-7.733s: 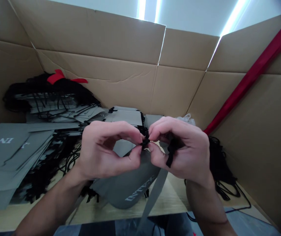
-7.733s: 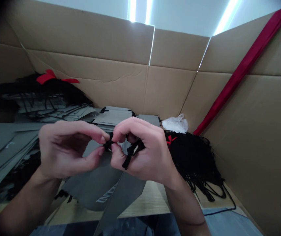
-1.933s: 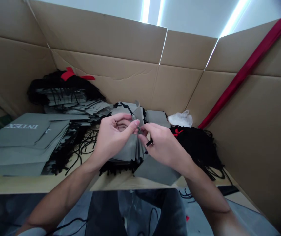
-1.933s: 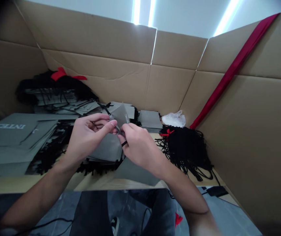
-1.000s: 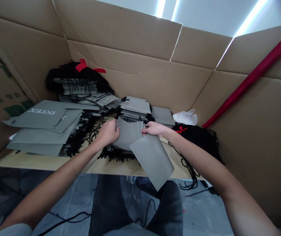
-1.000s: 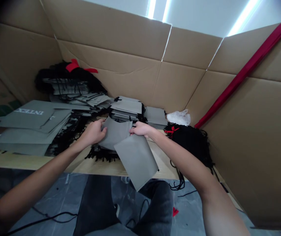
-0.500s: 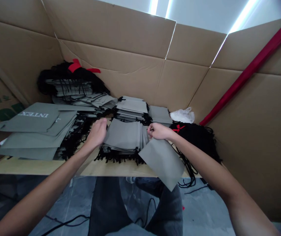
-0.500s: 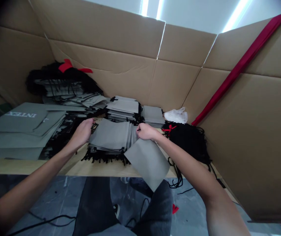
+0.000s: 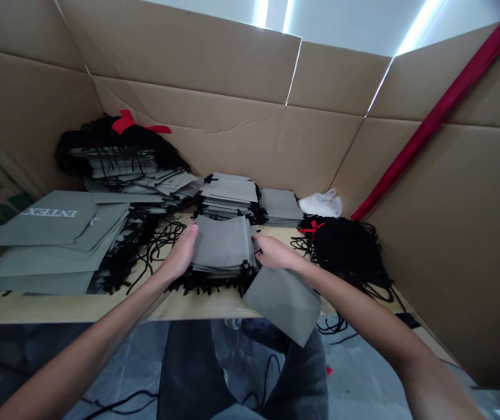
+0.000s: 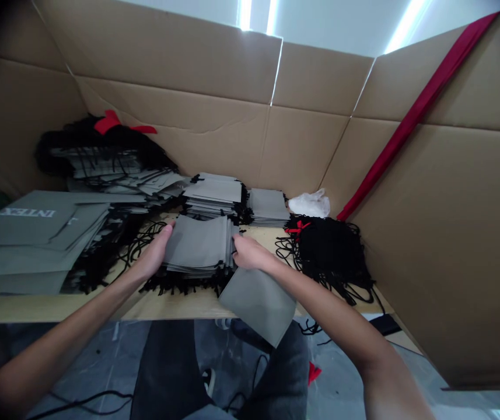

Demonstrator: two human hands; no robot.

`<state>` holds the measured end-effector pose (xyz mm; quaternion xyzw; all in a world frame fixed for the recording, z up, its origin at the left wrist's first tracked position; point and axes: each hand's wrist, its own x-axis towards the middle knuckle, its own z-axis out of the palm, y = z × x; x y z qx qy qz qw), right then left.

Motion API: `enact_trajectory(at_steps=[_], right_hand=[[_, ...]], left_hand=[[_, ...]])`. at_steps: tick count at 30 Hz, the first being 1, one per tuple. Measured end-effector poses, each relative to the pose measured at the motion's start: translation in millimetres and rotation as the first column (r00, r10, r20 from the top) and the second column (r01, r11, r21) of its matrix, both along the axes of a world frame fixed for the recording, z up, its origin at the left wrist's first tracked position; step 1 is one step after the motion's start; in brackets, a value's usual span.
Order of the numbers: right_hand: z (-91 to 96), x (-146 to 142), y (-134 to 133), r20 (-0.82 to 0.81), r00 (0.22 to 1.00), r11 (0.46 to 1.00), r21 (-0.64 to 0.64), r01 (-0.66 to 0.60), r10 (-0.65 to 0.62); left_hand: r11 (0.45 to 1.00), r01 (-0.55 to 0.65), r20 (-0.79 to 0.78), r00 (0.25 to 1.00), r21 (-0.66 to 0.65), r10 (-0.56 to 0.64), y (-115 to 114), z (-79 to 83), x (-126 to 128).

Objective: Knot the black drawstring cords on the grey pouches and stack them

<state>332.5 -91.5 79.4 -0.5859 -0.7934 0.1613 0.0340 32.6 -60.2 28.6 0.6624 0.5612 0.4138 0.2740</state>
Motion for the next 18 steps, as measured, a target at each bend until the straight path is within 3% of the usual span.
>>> enact_trajectory(at_steps=[7,12,15,18], right_hand=[[10.1,-14,-9,0.108,0.994,1.0,0.007,-0.031,0.03],[16.8,-11,-10,0.211,0.977,1.0,0.0,-0.027,0.026],[29.3,10,9,0.308,0.951,0.999,0.01,0.039,-0.04],[45.0,35,44,0.4,0.908,0.992,0.05,0.118,-0.128]], left_hand=[[0.998,0.032,0.083,0.996,-0.061,-0.027,-7,1.6,2],[1.0,0.018,0.063,0.998,-0.024,-0.017,-10,4.1,1],[0.996,-0.055,0.055,0.997,0.072,0.051,-9,24.4,-2],[0.966,-0.116,0.079,0.992,0.23,0.1,-12,63.5,0]])
